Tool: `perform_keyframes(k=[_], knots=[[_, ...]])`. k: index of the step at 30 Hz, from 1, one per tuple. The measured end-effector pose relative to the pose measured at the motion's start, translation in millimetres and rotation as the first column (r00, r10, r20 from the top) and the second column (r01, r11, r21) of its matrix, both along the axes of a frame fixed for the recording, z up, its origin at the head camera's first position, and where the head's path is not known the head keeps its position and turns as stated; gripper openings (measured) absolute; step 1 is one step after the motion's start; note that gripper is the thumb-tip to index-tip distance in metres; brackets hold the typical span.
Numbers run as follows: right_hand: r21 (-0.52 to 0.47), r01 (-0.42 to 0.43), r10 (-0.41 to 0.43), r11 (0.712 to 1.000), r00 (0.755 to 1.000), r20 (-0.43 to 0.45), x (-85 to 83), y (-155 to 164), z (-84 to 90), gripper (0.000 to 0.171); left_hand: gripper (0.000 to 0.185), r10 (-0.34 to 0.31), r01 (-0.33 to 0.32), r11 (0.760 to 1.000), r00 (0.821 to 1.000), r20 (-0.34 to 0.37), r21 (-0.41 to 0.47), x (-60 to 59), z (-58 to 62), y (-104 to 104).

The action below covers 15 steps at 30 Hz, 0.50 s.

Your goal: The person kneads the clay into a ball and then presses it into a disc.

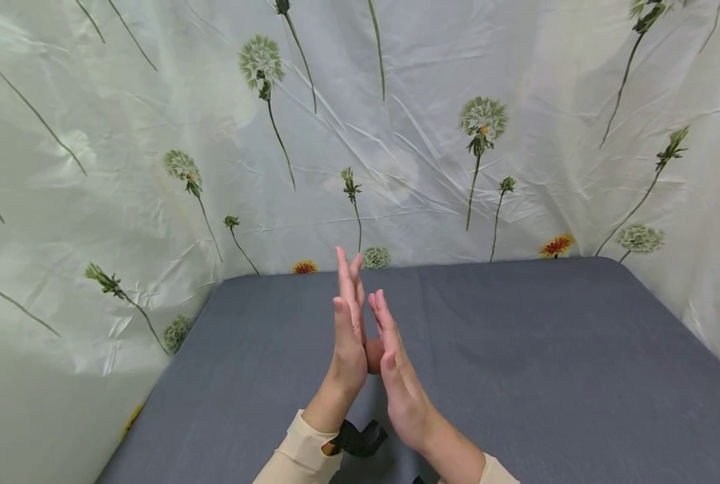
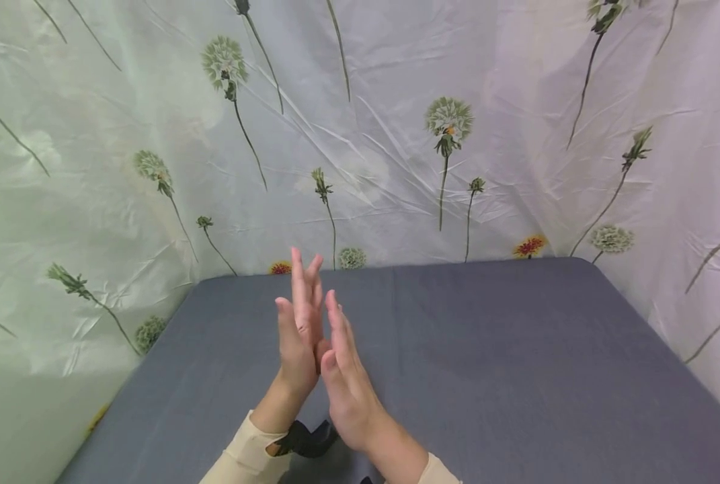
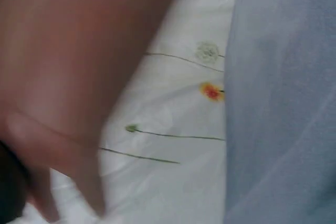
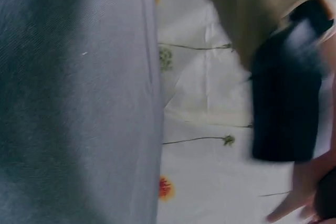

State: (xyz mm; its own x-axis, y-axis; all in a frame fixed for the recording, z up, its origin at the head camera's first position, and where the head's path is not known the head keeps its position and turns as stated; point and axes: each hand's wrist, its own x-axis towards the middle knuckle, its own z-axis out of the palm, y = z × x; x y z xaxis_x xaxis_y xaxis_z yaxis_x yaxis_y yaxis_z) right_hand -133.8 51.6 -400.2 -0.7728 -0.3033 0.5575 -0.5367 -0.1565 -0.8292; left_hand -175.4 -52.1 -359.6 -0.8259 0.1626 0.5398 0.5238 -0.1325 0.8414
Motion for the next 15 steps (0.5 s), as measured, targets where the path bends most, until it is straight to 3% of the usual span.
perform_keyframes(k=[3, 7, 11, 15], knots=[[0.006, 0.047, -0.046, 0.999, 0.997, -0.056, 1.8, 4, 5.1, 0.061, 0.095, -0.043, 0.042, 0.999, 0.996, 0.082, 0.013, -2.5, -9.7, 5], [-0.013, 0.129, -0.129, 0.992, 0.984, -0.12, -3.1, 16, 14.2, 0.065, 0.086, -0.132, 0.133, 0.991, 0.979, 0.157, 0.007, 3.3, -22.0, 20], [-0.05, 0.192, -0.198, 0.98, 0.97, -0.139, -12.1, 31, 22.6, 0.068, 0.081, -0.217, 0.224, 0.974, 0.961, 0.17, -0.019, 14.8, -29.0, 36], [-0.103, 0.196, -0.207, 0.975, 0.973, -0.105, -20.8, 43, 26.5, 0.072, 0.079, -0.275, 0.285, 0.958, 0.949, 0.156, -0.045, 25.9, -29.6, 44]])
